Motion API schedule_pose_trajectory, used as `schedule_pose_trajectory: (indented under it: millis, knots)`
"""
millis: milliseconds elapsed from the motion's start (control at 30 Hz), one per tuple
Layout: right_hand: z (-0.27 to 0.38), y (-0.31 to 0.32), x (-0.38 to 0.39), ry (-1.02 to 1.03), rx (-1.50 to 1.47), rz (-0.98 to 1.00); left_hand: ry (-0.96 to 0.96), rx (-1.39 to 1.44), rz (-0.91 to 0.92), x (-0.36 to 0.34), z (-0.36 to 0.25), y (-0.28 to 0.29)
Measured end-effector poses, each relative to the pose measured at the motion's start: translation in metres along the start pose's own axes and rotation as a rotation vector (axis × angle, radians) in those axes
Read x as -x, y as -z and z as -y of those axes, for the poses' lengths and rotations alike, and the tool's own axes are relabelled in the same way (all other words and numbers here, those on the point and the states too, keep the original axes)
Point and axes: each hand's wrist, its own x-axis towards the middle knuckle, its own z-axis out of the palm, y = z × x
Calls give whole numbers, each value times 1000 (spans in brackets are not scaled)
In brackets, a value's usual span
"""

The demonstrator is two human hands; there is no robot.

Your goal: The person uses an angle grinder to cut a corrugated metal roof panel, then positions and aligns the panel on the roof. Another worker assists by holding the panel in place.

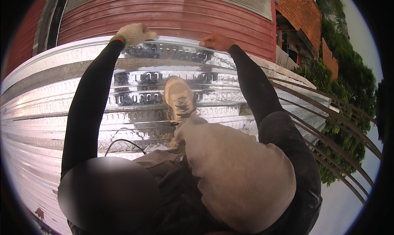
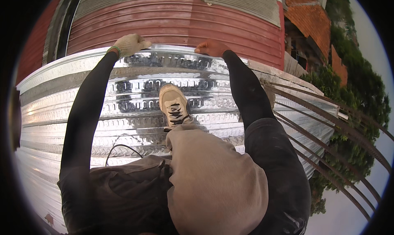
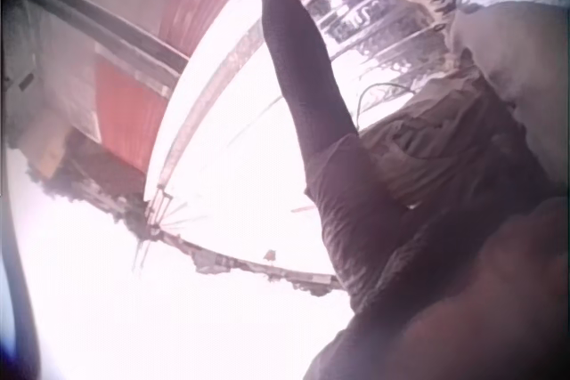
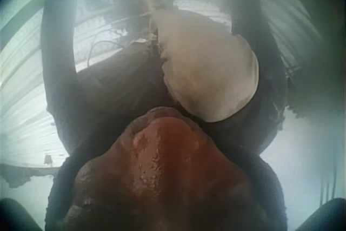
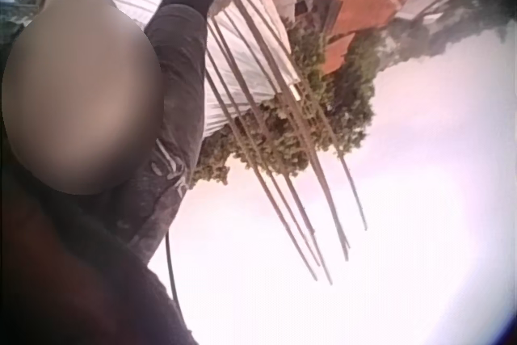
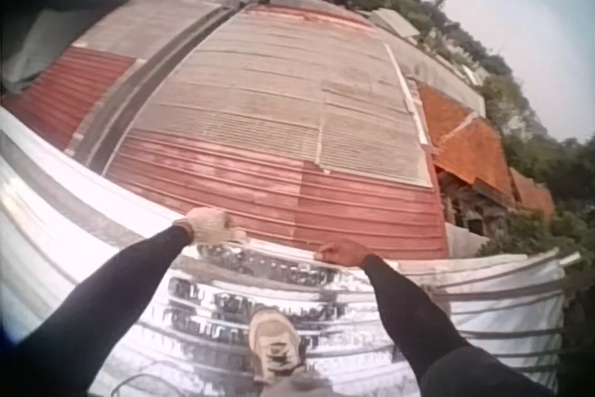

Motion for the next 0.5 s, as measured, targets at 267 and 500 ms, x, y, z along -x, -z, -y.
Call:
schedule_pose_trajectory:
  millis: [267,500]
  knots:
    - [18,-11,25,-11,19,-181,-44,2,-79,36,-20,4]
    - [82,-139,137,149,387,-713,-277,-242,-293,150,-42,-44]
